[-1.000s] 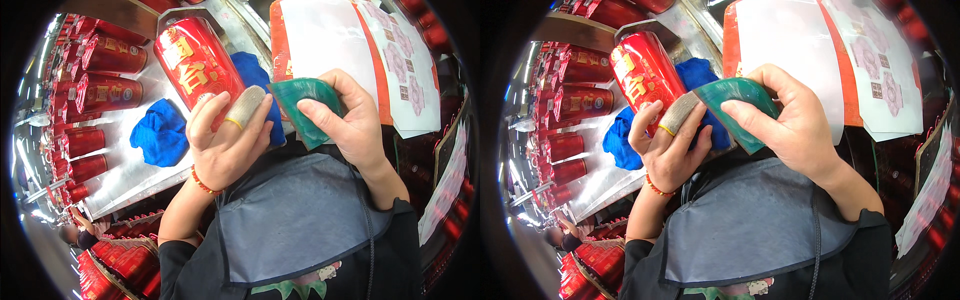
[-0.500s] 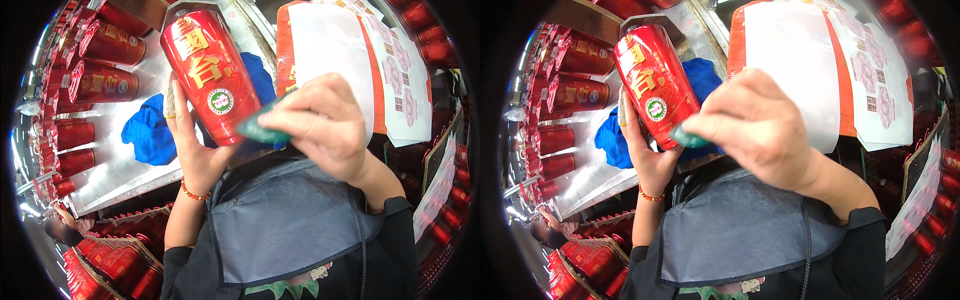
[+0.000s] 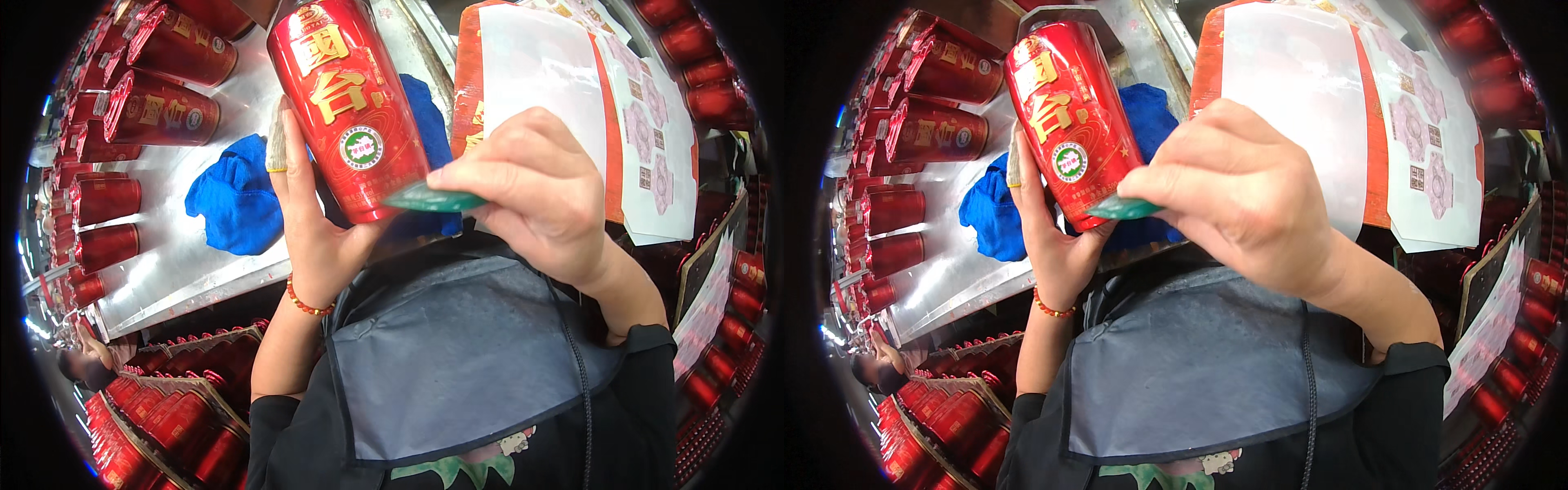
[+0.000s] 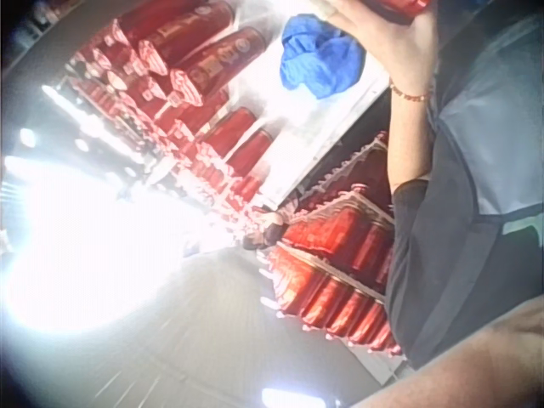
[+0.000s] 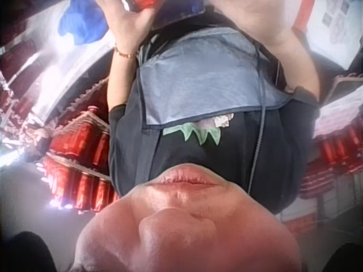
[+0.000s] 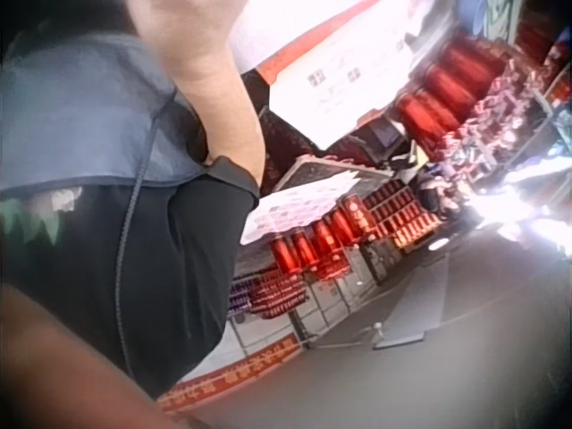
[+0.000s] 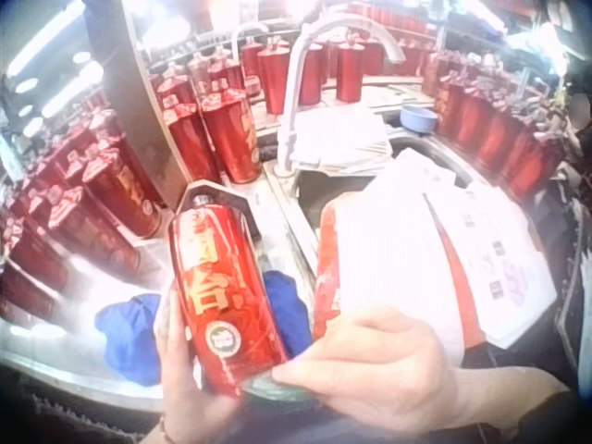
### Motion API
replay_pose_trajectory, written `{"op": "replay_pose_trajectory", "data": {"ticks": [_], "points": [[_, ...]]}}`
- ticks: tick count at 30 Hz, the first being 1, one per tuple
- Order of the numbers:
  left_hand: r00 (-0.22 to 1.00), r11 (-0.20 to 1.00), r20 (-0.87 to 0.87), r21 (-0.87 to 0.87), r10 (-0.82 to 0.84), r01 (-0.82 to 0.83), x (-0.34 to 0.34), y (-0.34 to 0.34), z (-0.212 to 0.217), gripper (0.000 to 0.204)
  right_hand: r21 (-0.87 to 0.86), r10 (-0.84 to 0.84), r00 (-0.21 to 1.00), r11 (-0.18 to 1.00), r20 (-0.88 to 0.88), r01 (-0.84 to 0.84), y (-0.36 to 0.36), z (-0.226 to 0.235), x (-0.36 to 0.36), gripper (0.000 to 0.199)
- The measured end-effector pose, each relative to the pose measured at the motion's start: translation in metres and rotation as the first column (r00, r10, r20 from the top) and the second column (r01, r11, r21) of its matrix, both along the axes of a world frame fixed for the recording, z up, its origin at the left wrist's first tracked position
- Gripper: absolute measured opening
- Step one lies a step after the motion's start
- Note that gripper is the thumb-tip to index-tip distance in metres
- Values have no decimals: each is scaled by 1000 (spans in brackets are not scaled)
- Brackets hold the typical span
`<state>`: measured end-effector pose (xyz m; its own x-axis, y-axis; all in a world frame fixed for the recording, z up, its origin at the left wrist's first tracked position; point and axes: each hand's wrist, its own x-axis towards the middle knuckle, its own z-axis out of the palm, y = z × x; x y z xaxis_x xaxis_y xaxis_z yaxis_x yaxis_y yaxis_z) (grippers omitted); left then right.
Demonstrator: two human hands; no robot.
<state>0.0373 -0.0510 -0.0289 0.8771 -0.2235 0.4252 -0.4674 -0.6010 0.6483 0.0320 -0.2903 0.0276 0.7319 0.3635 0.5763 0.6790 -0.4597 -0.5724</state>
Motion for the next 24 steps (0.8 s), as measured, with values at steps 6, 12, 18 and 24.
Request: {"op": "replay_pose_trajectory", "data": {"ticks": [6, 12, 18, 24], "points": [[1000, 1000, -23, 29, 8, -8, -2, -1, 2, 122, -6, -4, 1000, 1000, -25, 3, -4, 1, 5, 28], [999, 1000, -29, -14, -13, 12, -1, -3, 4, 120, -37, -39, 999, 999, -31, 38, -7, 6, 21, 23], [994, 1000, -109, -28, -5, 2, -3, 1, -1, 121, -39, -143, 988, 989, -60, 141, -18, -1, 54, 19], [995, 998, -96, -44, -38, 34, -2, 0, -1, 120, -90, -219, 974, 973, -61, 213, -19, 0, 66, 24]]}}
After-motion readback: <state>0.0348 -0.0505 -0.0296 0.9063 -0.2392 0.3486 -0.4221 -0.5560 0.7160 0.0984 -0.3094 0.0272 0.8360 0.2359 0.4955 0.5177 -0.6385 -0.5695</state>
